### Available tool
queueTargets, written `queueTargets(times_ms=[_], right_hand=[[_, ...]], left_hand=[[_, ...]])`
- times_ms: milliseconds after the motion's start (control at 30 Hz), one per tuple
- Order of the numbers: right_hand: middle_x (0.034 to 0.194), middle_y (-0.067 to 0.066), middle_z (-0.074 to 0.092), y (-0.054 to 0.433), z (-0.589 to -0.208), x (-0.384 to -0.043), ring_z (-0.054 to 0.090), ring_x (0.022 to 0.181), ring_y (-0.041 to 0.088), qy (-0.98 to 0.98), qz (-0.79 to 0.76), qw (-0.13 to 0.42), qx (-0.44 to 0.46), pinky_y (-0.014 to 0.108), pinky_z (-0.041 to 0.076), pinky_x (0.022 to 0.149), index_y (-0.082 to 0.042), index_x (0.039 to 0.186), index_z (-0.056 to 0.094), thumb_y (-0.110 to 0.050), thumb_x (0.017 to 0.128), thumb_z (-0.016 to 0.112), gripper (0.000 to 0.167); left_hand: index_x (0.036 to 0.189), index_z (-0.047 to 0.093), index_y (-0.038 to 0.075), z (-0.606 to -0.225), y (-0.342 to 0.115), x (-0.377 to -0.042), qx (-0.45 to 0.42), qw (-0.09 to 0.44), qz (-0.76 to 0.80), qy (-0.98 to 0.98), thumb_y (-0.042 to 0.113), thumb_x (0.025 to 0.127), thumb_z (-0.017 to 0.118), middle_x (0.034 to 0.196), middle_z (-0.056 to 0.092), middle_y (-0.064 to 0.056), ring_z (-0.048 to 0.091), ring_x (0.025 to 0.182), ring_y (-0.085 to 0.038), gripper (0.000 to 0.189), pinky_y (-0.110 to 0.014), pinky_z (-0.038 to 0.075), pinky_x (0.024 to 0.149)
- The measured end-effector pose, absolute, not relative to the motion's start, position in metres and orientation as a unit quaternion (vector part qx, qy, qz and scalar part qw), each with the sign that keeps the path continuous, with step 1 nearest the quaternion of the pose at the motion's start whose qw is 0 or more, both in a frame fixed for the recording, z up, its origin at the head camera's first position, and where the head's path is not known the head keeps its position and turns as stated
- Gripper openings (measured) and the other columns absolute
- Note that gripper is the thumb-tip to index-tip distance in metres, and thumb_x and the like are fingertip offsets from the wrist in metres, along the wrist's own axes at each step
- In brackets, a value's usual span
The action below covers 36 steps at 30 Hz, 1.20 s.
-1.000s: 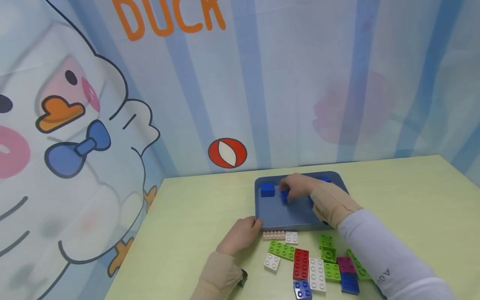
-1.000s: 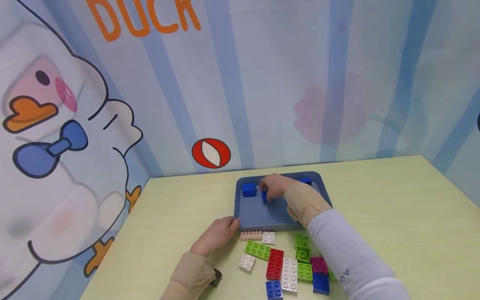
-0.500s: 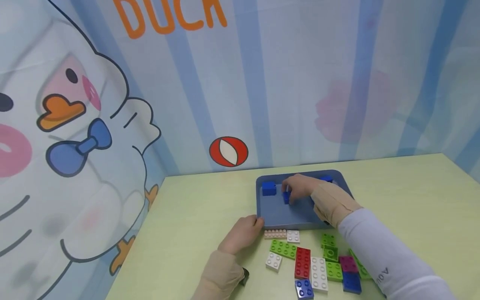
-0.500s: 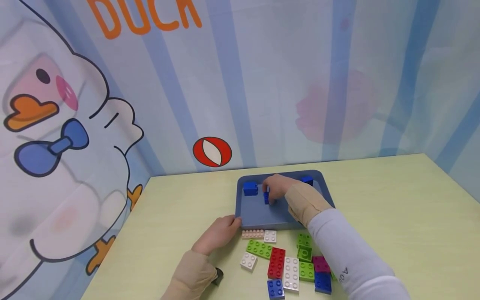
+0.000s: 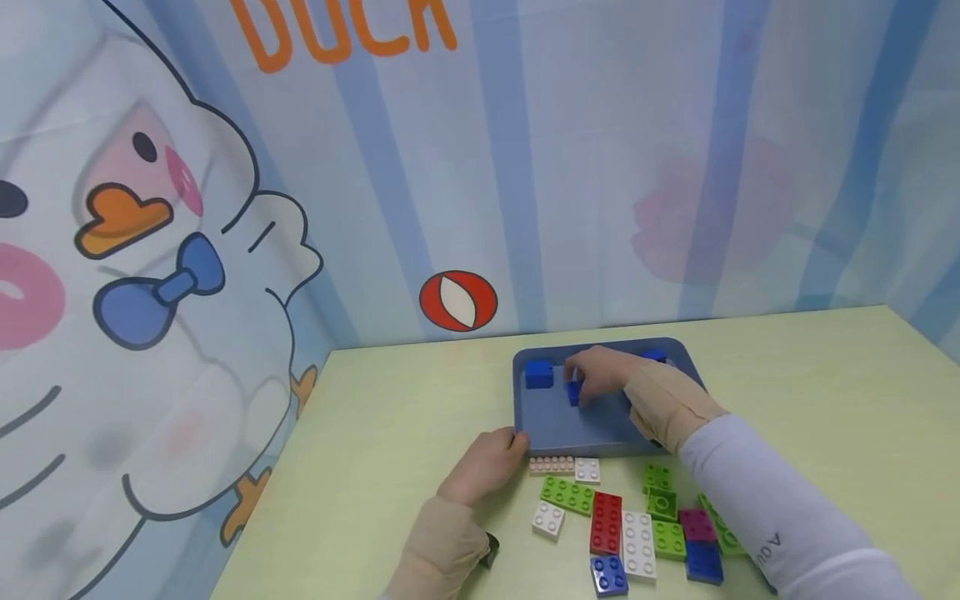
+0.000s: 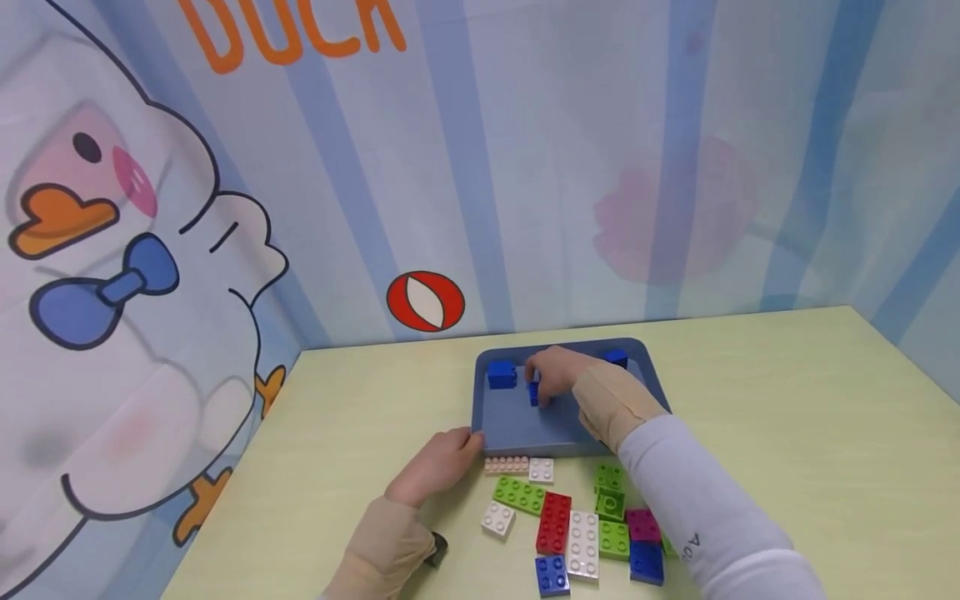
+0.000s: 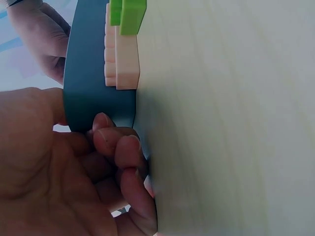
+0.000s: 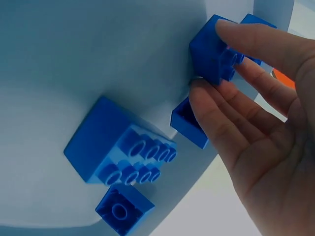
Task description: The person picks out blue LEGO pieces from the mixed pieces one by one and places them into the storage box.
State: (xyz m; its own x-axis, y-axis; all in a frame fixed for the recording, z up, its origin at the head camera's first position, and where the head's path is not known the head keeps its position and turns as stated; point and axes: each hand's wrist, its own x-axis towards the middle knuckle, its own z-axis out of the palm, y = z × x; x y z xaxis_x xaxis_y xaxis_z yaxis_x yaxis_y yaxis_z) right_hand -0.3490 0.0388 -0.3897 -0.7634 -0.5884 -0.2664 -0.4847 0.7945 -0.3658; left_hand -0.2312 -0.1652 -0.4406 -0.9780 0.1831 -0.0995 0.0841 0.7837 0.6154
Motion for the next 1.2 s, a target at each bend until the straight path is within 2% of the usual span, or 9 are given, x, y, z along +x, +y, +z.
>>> queueTargets(times_ms=[500,767,1033,1200], right_hand=[[0.115,0.016,0.056,0.053,-0.377,-0.350,0.056,0.097,0.027,0.928,-0.152,0.176,-0.293,0.040,0.047,0.078,-0.008,0.123,0.057,-0.011,0.079,0.071,0.046],[0.114,0.014,0.057,0.066,-0.371,-0.337,0.054,0.103,0.028,0.918,-0.162,0.168,-0.321,0.040,0.047,0.081,-0.008,0.120,0.058,-0.013,0.080,0.071,0.042],[0.120,0.012,0.056,0.077,-0.370,-0.322,0.052,0.111,0.028,0.915,-0.160,0.166,-0.331,0.042,0.045,0.086,-0.011,0.122,0.056,-0.018,0.083,0.071,0.042],[0.118,0.010,0.058,0.086,-0.367,-0.309,0.054,0.110,0.027,0.915,-0.162,0.146,-0.341,0.040,0.046,0.086,-0.012,0.121,0.058,-0.019,0.082,0.071,0.041]], left_hand=[[0.100,0.063,0.005,-0.445,-0.168,-0.233,0.061,0.080,0.326,0.940,0.031,0.098,0.036,0.099,0.064,-0.013,0.058,0.080,-0.019,0.038,-0.040,0.047,0.078],[0.096,0.062,0.006,-0.445,-0.166,-0.234,0.066,0.081,0.327,0.939,0.032,0.099,0.036,0.095,0.064,-0.011,0.056,0.076,-0.018,0.037,-0.039,0.047,0.075],[0.100,0.063,0.004,-0.445,-0.165,-0.234,0.065,0.081,0.319,0.942,0.032,0.099,0.035,0.099,0.064,-0.013,0.057,0.078,-0.019,0.039,-0.040,0.047,0.076],[0.100,0.063,0.004,-0.446,-0.164,-0.233,0.068,0.079,0.318,0.942,0.031,0.098,0.035,0.099,0.064,-0.014,0.056,0.076,-0.018,0.039,-0.039,0.047,0.075]])
